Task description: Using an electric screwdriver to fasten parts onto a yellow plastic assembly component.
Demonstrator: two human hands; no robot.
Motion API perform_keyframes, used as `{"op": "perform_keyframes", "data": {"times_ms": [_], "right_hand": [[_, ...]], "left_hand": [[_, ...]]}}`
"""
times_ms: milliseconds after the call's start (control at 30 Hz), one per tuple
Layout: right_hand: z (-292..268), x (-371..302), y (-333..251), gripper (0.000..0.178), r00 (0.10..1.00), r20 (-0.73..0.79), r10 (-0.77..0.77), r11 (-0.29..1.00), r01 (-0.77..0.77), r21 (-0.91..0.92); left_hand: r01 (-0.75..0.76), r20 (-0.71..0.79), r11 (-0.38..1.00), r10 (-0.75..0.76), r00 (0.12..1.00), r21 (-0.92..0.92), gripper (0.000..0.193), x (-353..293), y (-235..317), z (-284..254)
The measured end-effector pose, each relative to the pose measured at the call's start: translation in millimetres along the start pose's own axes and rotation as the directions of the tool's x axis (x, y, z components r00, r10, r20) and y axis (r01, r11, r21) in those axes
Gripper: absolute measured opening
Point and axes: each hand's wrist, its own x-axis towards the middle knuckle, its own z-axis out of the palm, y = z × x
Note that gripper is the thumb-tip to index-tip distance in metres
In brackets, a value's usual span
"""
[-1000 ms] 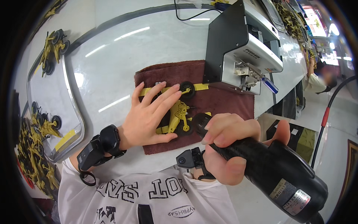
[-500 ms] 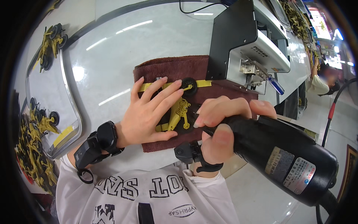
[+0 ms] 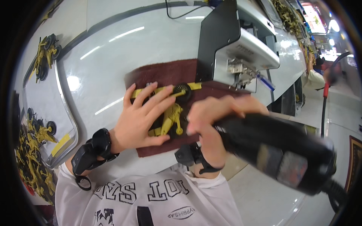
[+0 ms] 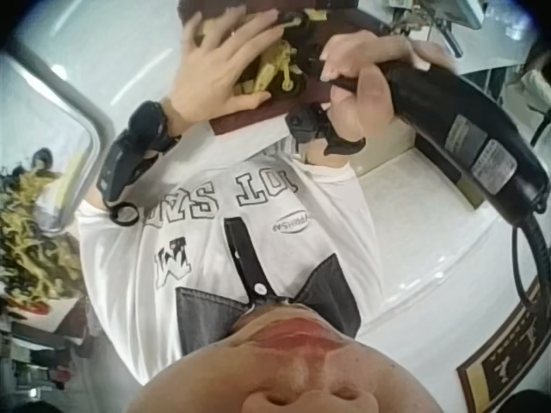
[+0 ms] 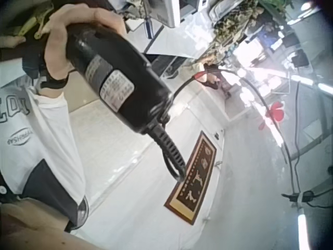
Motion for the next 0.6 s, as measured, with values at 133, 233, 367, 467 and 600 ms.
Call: {"op": "perform_keyframes", "data": {"times_ms": [133,233,367,467,600], "right_hand": [[-12,20,-32,0.061,0.974,-0.162,-0.159,0.983,0.14,-0.122],[-24,49,-50,0.053,0.893,-0.312,-0.323,0.92,0.219,-0.325],[-45,72,-53,0.044,0.827,-0.363,-0.43,0.875,0.283,-0.392],[-50,83,-21,0.04,0.868,-0.344,-0.357,0.865,0.169,-0.472],[-44,68,-31,0.045,0.876,-0.385,-0.291,0.909,0.127,-0.398]], "left_hand": [[-0.004,0.021,0.999,0.003,1.0,0.048,0.074,5,-1,3],[0.012,0.01,1.0,-0.012,1.0,0.007,0.071,2,-3,4],[-0.001,0.001,1.0,0.001,1.0,-0.015,0.074,5,-2,4],[-0.005,0.004,1.0,0.005,1.0,-0.013,0.077,5,-2,3],[0.001,-0.031,0.999,-0.002,1.0,-0.04,0.079,2,-2,-3]]}}
